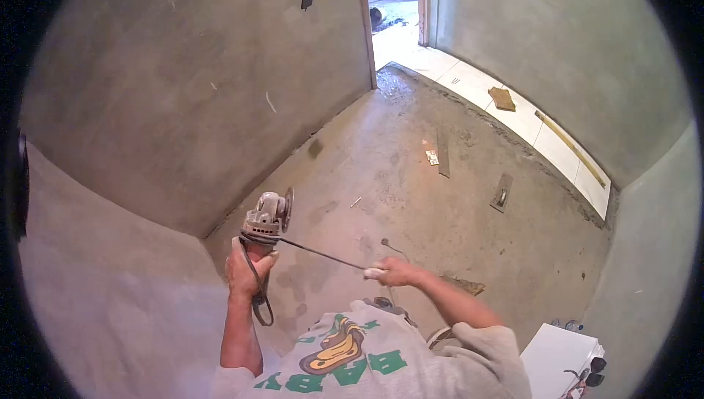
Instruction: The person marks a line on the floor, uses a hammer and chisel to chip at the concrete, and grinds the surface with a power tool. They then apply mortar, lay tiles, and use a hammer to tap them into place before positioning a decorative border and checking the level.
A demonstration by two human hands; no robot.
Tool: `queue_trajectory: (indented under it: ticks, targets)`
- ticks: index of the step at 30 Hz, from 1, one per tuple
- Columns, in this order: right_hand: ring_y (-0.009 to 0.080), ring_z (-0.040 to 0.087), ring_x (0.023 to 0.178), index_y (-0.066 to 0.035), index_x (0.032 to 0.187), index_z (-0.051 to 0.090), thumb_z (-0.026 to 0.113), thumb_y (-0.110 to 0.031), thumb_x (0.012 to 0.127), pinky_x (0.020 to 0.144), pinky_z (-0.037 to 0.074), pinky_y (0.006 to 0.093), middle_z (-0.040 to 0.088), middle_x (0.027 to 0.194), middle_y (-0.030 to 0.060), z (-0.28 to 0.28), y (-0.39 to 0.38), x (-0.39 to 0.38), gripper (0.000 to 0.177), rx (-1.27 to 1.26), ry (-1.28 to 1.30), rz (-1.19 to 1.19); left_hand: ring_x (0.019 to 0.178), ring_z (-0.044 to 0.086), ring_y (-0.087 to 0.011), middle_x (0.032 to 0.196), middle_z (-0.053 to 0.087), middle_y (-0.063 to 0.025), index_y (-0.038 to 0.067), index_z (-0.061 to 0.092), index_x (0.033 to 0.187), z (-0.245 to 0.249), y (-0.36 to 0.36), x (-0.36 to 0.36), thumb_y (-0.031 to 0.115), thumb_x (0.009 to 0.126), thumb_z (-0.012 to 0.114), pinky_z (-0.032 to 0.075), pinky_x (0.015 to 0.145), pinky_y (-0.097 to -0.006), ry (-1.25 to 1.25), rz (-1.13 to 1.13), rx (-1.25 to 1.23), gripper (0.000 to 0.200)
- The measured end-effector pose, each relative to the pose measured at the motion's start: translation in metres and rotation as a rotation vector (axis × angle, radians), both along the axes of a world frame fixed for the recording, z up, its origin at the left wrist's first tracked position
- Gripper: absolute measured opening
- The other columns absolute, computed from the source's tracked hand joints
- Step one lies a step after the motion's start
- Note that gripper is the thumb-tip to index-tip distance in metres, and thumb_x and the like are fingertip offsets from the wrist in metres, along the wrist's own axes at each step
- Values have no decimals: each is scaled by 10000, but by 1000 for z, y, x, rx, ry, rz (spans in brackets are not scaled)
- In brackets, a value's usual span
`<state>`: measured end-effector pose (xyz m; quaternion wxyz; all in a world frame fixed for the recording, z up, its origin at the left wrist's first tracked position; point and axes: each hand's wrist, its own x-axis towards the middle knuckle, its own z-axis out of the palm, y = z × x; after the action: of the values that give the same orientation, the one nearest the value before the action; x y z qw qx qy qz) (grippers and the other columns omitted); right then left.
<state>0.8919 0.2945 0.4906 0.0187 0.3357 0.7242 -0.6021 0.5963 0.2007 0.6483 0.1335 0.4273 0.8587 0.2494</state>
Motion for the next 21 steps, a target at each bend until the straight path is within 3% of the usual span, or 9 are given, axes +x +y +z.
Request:
queue_trajectory:
  ticks: [1,3,8,9,12,13,15,18,21]
  targets:
    - [218,545,671,-85,958,635,459,-474,899,644,447,384,565,685,103,10,6,9,430,3,4,-6,847,579,-405,876,619,-212,20,475,985,-1,3,-2,346,564,773,458,752,-458,4,-6,3,610]
    - [277,561,677,-80,885,615,478,-401,895,644,449,402,572,716,166,45,29,29,349,343,19,99,856,579,-406,900,622,-208,23,478,972,-7,10,-6,372,562,766,453,768,-460,281,-22,-206,611]
    - [352,581,736,-73,803,598,540,-234,797,640,456,441,592,737,174,197,53,16,171,739,-81,406,874,581,-395,914,626,-198,58,503,942,-24,23,8,413,554,790,446,789,-444,366,-307,-414,599]
    - [355,580,707,-72,775,601,544,-217,783,610,454,440,587,703,165,210,53,8,156,813,-27,412,874,581,-395,914,626,-198,58,503,942,-29,27,15,413,554,790,446,789,-444,371,-330,-411,599]
    - [366,565,637,-59,719,599,608,-228,739,546,445,437,568,644,166,235,74,-24,170,953,187,375,792,594,-320,828,624,-137,81,532,854,-28,35,37,387,538,800,422,761,-401,445,-736,-301,515]
    - [354,572,657,-70,724,607,622,-237,744,564,447,430,588,678,155,238,85,-30,168,1030,105,339,792,594,-320,828,624,-137,81,532,854,-21,36,48,387,538,800,422,761,-401,451,-756,-297,515]
    - [332,583,660,-87,798,646,662,-299,734,587,444,409,609,708,130,220,113,-44,222,839,321,273,717,593,-279,757,608,-100,76,526,850,-12,41,64,332,567,779,383,724,-388,388,-1066,-81,458]
    - [272,606,660,-87,840,660,658,-381,752,584,448,404,636,704,98,165,141,-46,307,713,214,200,690,574,-259,713,580,-70,81,556,877,5,46,92,317,545,781,371,737,-371,335,-1168,88,465]
    - [161,539,643,-61,854,673,627,-466,797,564,432,336,627,704,35,103,127,-17,411,-68,105,102,695,566,-252,729,577,-54,76,581,919,25,50,105,307,528,784,368,746,-371,225,-1178,262,498]
